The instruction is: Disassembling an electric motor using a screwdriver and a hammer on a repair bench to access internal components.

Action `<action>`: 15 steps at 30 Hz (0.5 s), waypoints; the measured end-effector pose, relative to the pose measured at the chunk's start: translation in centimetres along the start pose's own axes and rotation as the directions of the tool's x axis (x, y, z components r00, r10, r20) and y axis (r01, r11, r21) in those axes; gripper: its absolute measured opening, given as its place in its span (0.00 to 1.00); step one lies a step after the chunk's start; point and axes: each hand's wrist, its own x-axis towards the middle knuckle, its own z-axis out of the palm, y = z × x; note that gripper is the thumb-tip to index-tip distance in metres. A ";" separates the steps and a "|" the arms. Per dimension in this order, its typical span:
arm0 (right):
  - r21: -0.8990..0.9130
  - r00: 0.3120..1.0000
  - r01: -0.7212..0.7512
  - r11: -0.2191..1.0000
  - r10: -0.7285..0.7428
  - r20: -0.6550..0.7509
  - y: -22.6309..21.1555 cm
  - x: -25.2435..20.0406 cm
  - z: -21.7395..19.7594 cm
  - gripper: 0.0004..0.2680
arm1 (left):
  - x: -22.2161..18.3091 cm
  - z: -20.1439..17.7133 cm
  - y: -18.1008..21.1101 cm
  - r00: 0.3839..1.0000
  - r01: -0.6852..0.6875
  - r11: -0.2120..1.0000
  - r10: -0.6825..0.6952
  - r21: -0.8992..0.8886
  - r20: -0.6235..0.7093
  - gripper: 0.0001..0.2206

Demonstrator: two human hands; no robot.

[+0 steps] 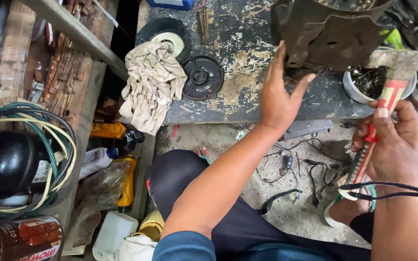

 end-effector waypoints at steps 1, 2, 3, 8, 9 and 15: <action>-0.003 1.000 -0.001 1.000 0.001 0.005 0.0 0.0 0.0 0.04 | 0.0 -0.1 0.2 1.000 0.003 1.000 -0.003 0.001 -0.005 0.37; -0.006 1.000 -0.005 1.000 0.005 0.003 0.0 0.0 0.0 0.05 | 0.1 -0.2 0.4 1.000 0.016 1.000 -0.016 0.010 -0.007 0.36; -0.010 1.000 -0.009 1.000 0.009 -0.001 0.0 0.0 -0.1 0.05 | 0.1 -0.2 0.6 1.000 0.031 0.999 -0.031 0.019 -0.008 0.35; 0.018 0.999 -0.048 0.999 0.048 0.006 0.8 0.5 -0.5 0.05 | 0.1 -0.5 2.2 0.993 0.101 0.993 -0.105 0.067 0.052 0.36; 0.032 0.997 -0.079 0.996 0.079 0.004 1.3 0.6 -0.7 0.05 | -0.1 -1.0 2.6 0.979 0.164 0.986 -0.166 0.026 0.114 0.37; -0.016 0.989 -0.141 0.990 0.141 -0.035 8.2 6.0 -6.1 0.10 | 0.5 0.0 1.6 0.959 0.279 0.955 -0.282 -0.102 -0.016 0.35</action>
